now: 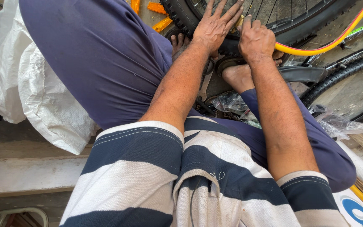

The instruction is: The person sits on the floor with a bicycle wheel on their lap, pulls the inner tube out from the tire, works the tube around the rim, then uses a sanding block on the tube and tire levers to reseat the tire bead onto the rim.

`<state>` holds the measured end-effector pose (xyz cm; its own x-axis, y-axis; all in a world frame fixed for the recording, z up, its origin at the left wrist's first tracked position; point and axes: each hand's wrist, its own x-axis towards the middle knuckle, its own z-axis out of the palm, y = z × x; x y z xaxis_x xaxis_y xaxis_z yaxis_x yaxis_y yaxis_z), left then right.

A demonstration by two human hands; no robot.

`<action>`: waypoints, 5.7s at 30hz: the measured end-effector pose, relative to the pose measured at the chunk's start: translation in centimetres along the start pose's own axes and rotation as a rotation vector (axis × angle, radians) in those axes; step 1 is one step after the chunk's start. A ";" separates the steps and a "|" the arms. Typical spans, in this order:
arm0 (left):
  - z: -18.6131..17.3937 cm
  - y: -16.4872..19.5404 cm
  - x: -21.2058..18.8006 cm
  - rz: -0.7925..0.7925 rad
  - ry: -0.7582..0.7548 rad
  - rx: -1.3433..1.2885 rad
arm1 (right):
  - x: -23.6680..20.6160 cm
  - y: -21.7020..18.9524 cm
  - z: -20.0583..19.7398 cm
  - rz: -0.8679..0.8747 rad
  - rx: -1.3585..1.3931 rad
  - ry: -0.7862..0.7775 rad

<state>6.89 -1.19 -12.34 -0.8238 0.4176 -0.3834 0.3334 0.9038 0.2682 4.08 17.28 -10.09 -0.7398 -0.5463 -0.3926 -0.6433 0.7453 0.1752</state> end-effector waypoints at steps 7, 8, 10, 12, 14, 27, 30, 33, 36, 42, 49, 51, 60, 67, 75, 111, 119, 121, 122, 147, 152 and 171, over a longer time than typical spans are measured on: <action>-0.2 -0.2 -0.1 0.000 -0.004 -0.023 | -0.1 -0.1 0.5 -0.010 -0.017 -0.006; -0.2 -0.1 0.0 -0.002 0.008 -0.006 | -0.1 -0.1 0.5 -0.008 -0.028 -0.003; 0.0 0.0 0.1 0.002 -0.010 -0.025 | 0.0 -0.1 0.5 -0.005 -0.048 0.010; 0.3 0.2 0.4 0.012 -0.072 -0.100 | 0.0 0.0 0.6 -0.006 -0.029 -0.044; 0.6 0.4 0.6 -0.107 0.350 0.017 | 0.1 0.2 0.6 -0.009 -0.010 -0.065; 0.0 0.0 0.5 0.037 0.166 -0.140 | 0.3 0.9 0.3 -0.043 0.069 -0.110; -0.3 0.0 0.5 0.066 0.009 -0.165 | 0.2 0.9 -0.2 -0.033 0.112 -0.099; 0.1 0.2 0.1 0.058 0.086 -0.074 | 0.2 0.8 -0.6 -0.017 0.118 -0.099; 0.6 0.4 -0.7 0.028 0.195 -0.053 | 0.1 0.9 -1.1 -0.027 0.108 -0.090; -2.1 0.5 -1.1 0.029 -0.034 0.099 | -0.8 1.1 -3.1 -0.015 0.177 -0.051; -8.5 -1.1 -5.6 -0.024 0.110 -0.295 | -1.9 0.8 -8.3 0.059 0.538 0.298; -8.5 -1.2 -8.0 -0.227 0.586 -0.419 | -2.5 0.6 -10.2 0.085 0.626 0.493; -8.8 -3.5 -7.9 -1.240 0.767 -1.725 | -7.7 0.5 -16.5 0.232 0.825 0.888; -19.2 -5.7 -9.8 -0.561 1.323 -1.351 | -12.5 0.7 -20.1 0.261 0.657 1.126; -33.2 -8.0 -20.2 -0.027 1.196 -0.807 | -11.1 -4.4 -23.9 0.225 1.190 1.096; -29.5 -4.5 -25.6 0.101 0.139 -1.300 | -6.7 -10.9 -24.7 0.181 2.238 0.070; -29.0 -5.6 -25.3 0.111 0.114 -1.292 | -6.5 -10.6 -25.1 0.157 2.266 0.023; -28.9 -5.6 -25.3 0.100 0.112 -1.266 | -6.5 -10.6 -25.2 0.140 2.299 0.020; -28.9 -5.7 -25.3 0.093 0.111 -1.253 | -6.5 -10.6 -25.3 0.137 2.295 0.018; -28.5 -7.2 -24.4 0.300 0.008 -1.430 | -6.4 -9.6 -26.3 0.104 2.128 -0.035; -27.9 -7.5 -24.4 0.247 0.038 -1.384 | -6.2 -9.8 -25.9 0.072 2.186 -0.046; -27.6 -7.4 -23.3 0.234 0.138 -1.315 | -6.0 -10.8 -25.3 0.105 2.083 0.090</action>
<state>11.02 -20.16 19.02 -0.8735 0.4656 -0.1418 -0.1494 0.0208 0.9886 10.45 2.83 13.23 -0.7971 -0.4480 -0.4048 0.4723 -0.0450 -0.8803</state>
